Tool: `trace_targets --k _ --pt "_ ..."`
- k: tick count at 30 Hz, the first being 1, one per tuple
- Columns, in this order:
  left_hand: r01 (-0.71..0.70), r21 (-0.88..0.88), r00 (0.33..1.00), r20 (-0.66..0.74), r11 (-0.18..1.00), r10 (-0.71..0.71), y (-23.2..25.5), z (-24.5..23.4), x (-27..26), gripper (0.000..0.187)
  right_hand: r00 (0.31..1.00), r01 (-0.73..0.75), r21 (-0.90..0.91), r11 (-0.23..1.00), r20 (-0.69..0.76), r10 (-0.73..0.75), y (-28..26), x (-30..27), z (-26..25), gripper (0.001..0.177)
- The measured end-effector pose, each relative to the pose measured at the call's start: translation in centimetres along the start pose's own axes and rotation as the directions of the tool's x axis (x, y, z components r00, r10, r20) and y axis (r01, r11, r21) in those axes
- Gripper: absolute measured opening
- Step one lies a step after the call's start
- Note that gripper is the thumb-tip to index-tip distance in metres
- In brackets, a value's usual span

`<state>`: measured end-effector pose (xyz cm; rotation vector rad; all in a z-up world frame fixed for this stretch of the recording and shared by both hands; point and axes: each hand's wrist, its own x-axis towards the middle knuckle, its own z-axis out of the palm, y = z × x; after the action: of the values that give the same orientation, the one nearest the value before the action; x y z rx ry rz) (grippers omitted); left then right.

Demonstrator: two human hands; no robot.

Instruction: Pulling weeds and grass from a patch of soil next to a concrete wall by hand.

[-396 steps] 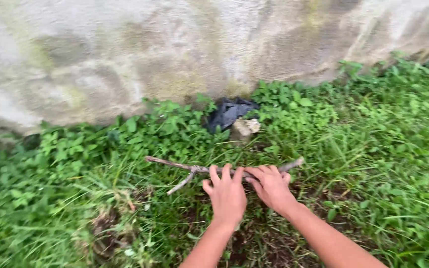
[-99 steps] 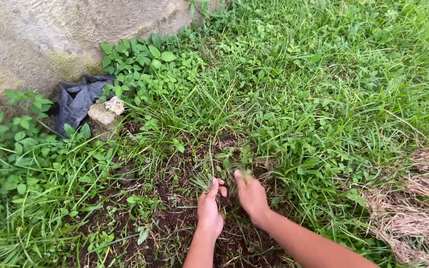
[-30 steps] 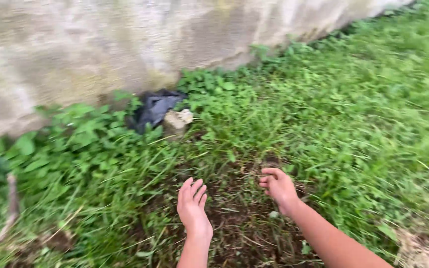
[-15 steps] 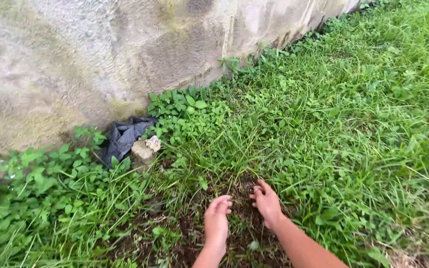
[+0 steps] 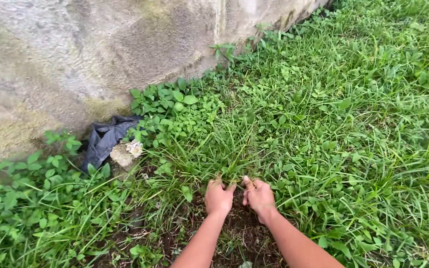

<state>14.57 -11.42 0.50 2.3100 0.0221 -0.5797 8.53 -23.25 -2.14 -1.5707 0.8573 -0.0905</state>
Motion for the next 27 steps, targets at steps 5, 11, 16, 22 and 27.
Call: trace_targets --k 5,11,16,22,27 --pt "0.075 -0.102 0.983 -0.159 0.992 -0.091 -1.7 3.5 3.1 0.050 0.990 0.133 0.080 0.988 0.032 -0.136 2.5 0.8 0.0 0.034" --pt "0.241 -0.167 0.951 -0.154 0.956 -0.266 -0.2 3.3 2.5 0.038 0.996 0.090 0.048 0.995 0.002 -0.090 1.2 -0.5 -0.1 0.033" --pt "0.316 -0.158 0.941 -0.072 0.936 -0.330 -0.6 3.5 4.1 0.041 0.998 0.055 0.173 0.983 0.026 -0.060 1.7 -0.3 -0.1 0.033" --pt "0.306 -0.675 0.920 0.030 0.671 -0.390 -3.5 4.5 6.6 0.053 0.996 0.059 0.348 0.936 0.048 -0.080 2.1 -0.6 0.0 0.035" --pt "0.227 -0.963 0.950 0.187 0.142 -0.250 -7.3 2.5 7.9 0.025 0.995 0.071 0.156 0.985 0.064 -0.082 -1.6 -2.3 0.3 0.033"
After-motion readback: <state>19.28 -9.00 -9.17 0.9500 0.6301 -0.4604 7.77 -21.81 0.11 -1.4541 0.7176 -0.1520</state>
